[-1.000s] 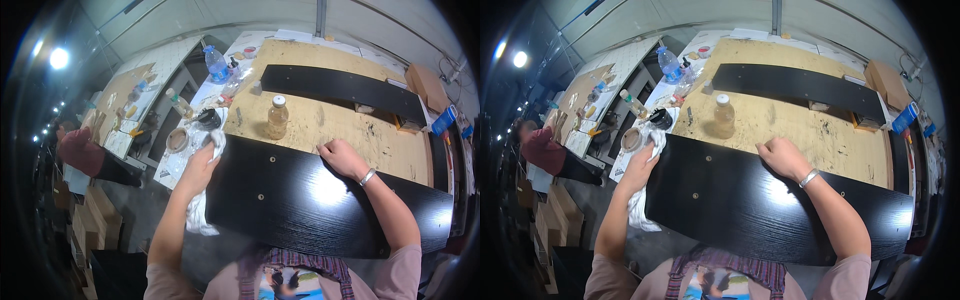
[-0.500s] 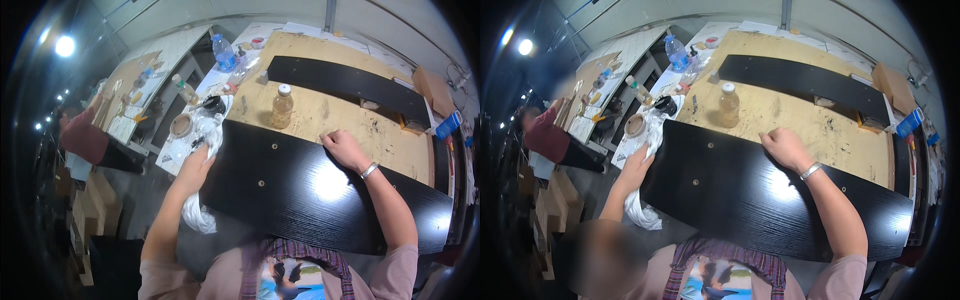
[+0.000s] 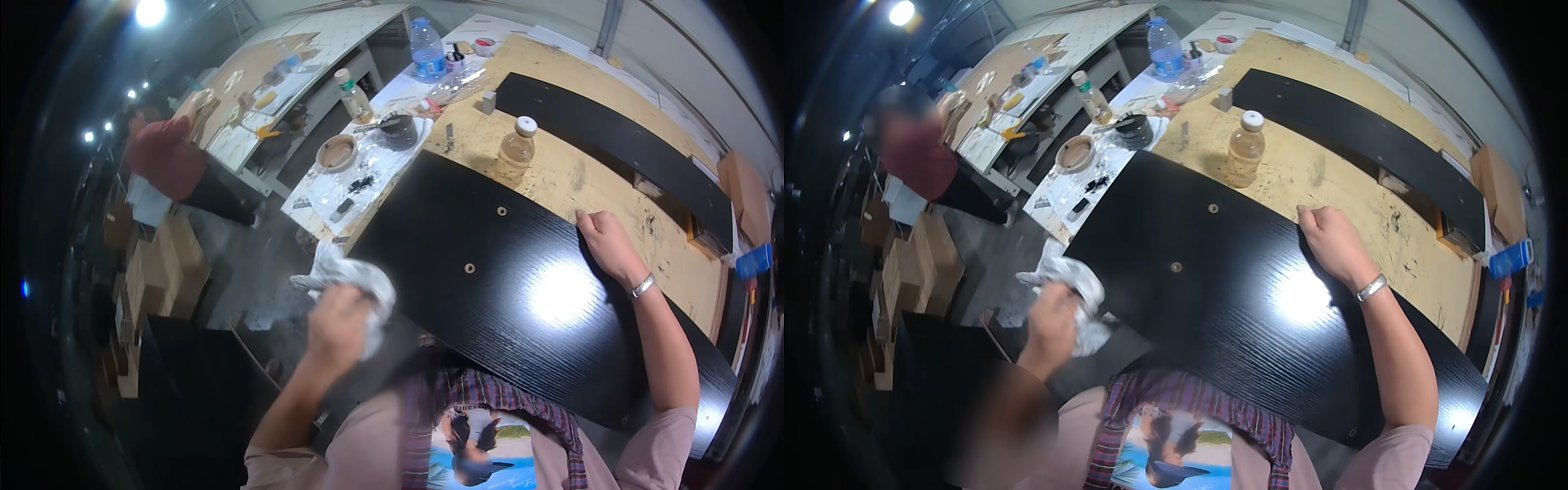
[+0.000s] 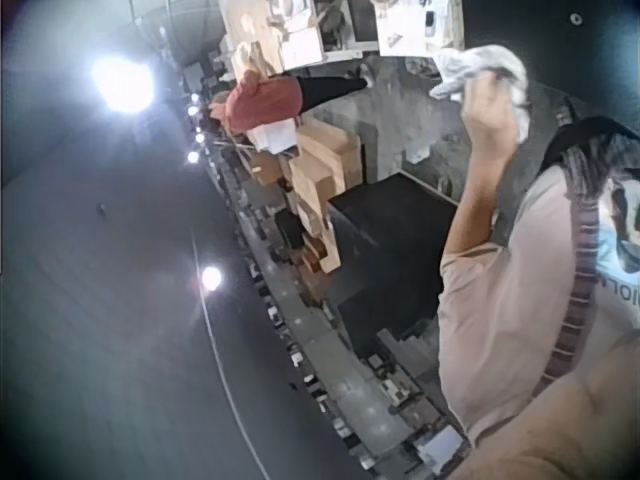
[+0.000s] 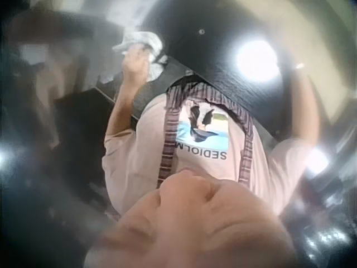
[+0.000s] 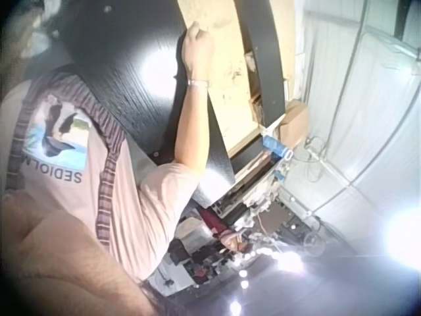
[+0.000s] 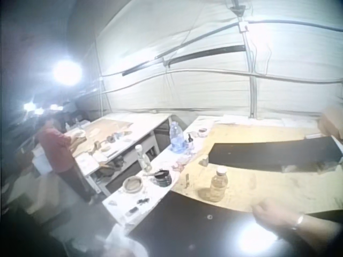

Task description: The person wipes a black wood panel with a white cloth, repeatedly applying liquid from a bottle and spreading it across the surface. They flip the panel to clean the other side and continue wiping until the clip ends.

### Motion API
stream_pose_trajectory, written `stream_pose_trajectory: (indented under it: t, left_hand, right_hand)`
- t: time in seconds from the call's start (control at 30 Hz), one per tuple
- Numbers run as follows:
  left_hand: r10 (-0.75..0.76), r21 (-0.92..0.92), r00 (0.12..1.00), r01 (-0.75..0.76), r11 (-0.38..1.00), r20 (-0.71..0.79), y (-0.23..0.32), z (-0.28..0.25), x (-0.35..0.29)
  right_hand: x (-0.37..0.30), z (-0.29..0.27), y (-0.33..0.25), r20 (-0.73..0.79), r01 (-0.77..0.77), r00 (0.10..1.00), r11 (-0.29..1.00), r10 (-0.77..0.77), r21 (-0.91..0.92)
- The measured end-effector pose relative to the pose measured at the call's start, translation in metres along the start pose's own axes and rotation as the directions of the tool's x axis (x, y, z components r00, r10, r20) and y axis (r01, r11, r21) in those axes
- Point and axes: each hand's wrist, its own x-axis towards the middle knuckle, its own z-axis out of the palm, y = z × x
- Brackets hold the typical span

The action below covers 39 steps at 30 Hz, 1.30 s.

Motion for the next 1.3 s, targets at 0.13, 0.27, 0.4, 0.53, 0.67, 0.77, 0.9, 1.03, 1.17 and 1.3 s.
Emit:
stream_pose_trajectory:
  t: [0.13,0.27,0.4,0.53,0.67,0.77,0.9,1.03,1.17,1.3]
  left_hand:
    - [-0.226,-0.070,0.954,0.216,0.974,-0.197,-0.026,-0.005,0.017]
    - [0.048,-0.081,0.991,-0.058,0.995,-0.121,0.049,0.021,0.004]
    - [0.061,0.122,0.995,-0.051,0.991,-0.073,0.022,0.022,0.004]
    - [0.121,0.216,0.992,-0.125,0.968,0.035,0.038,0.011,0.014]
    - [0.476,-0.289,0.859,-0.414,0.863,0.190,0.149,0.053,0.007]
    - [0.496,-0.372,0.837,-0.395,0.840,0.231,0.162,0.065,0.009]
    - [0.280,0.178,0.940,-0.315,0.932,0.194,0.075,0.022,0.004]
    - [0.232,0.165,0.957,-0.261,0.951,0.176,0.089,0.017,-0.006]
    - [0.455,-0.086,0.871,-0.447,0.891,0.186,0.131,0.043,0.004]
    - [0.359,0.079,0.911,-0.380,0.922,0.202,0.082,0.018,0.013]
  right_hand:
    - [0.000,-0.002,0.006,-0.007,0.016,1.000,1.000,-0.016,-0.001]
    - [-0.001,0.003,0.008,-0.011,0.032,0.999,0.999,-0.032,-0.008]
    - [-0.004,-0.004,0.006,-0.020,0.053,0.998,0.999,-0.053,0.011]
    - [-0.001,-0.006,0.010,-0.005,0.046,0.999,0.999,-0.046,0.016]
    - [0.002,0.000,0.012,-0.006,0.083,0.997,0.997,-0.083,-0.007]
    - [0.000,0.000,0.011,-0.014,0.088,0.996,0.996,-0.088,0.004]
    - [-0.004,-0.007,0.010,0.044,0.055,0.998,0.998,-0.055,0.019]
    - [0.000,0.000,0.016,-0.002,0.089,0.996,0.996,-0.089,-0.013]
    - [-0.006,-0.006,0.014,-0.045,0.126,0.991,0.992,-0.127,-0.027]
    - [-0.052,-0.022,0.037,-0.254,0.228,0.934,0.967,-0.251,-0.118]
